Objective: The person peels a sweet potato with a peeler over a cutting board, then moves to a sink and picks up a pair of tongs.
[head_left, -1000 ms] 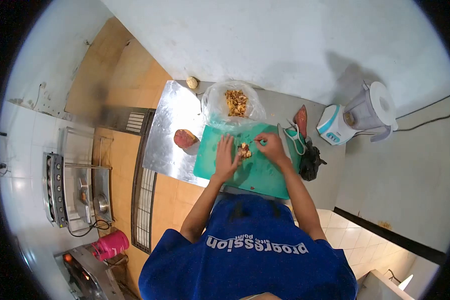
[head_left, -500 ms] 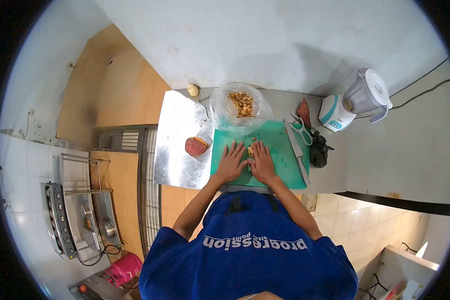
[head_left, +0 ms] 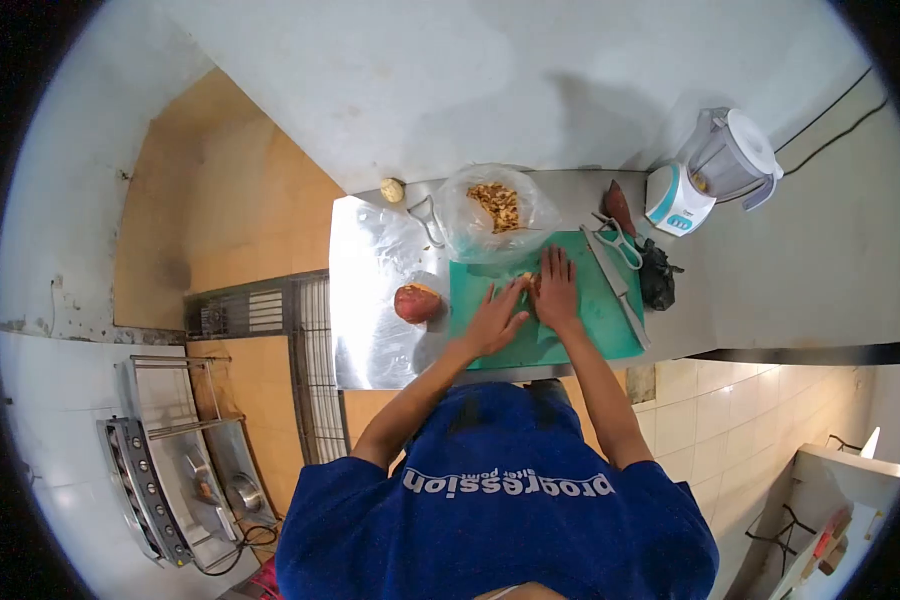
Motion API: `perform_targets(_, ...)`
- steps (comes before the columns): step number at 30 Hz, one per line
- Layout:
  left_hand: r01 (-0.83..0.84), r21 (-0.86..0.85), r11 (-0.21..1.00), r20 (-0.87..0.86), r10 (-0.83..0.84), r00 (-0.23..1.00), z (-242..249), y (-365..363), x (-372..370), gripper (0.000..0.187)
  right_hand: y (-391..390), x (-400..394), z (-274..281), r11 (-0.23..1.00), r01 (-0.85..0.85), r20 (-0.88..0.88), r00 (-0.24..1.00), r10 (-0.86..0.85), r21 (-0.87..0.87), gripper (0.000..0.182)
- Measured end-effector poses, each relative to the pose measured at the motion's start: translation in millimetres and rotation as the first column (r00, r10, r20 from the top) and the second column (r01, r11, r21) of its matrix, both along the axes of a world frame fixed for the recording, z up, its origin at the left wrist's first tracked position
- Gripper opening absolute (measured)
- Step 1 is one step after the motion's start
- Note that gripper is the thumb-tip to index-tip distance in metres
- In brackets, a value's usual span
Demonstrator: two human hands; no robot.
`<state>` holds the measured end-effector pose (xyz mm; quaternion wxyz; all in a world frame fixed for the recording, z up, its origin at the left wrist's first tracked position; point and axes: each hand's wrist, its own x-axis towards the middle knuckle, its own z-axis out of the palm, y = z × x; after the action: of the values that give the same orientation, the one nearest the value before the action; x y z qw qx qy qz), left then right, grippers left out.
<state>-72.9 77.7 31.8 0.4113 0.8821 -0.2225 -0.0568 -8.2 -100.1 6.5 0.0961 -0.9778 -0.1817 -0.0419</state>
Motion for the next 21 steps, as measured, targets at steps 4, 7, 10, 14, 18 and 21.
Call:
perform_targets(4,-0.15,-0.118,0.982,-0.101,0.138,0.985,4.5,32.9,-20.9,0.066,19.6,-6.6,1.0,0.981,0.006,0.004,1.0,-0.007,0.196,0.069)
perform_targets(7,-0.113,0.067,0.991,-0.066,0.118,0.991,-12.1,49.4,-35.5,0.075,21.5,-39.2,0.9,0.948,-0.167,-0.04,0.982,0.185,0.271,0.068)
perform_targets(10,-0.112,0.322,0.94,0.081,0.09,0.993,-12.7,43.2,-40.9,0.083,8.6,-58.2,7.8,0.882,-0.234,-0.096,0.95,0.297,0.409,0.068)
perform_targets(14,-0.214,0.341,0.915,0.175,0.162,0.971,0.4,21.8,-26.1,0.084,-20.6,-76.1,10.8,0.893,-0.062,-0.107,0.987,0.122,0.446,0.071)
perform_targets(18,-0.314,0.269,0.91,0.281,0.238,0.93,-16.8,6.2,2.3,0.068,-28.0,-88.0,13.7,0.952,-0.11,-0.122,0.981,0.151,0.287,0.075)
perform_targets(21,-0.38,0.033,0.924,0.238,0.362,0.901,-19.6,2.3,15.6,0.048,-10.0,-86.2,28.8,0.967,-0.243,-0.155,0.955,0.252,0.075,0.077)
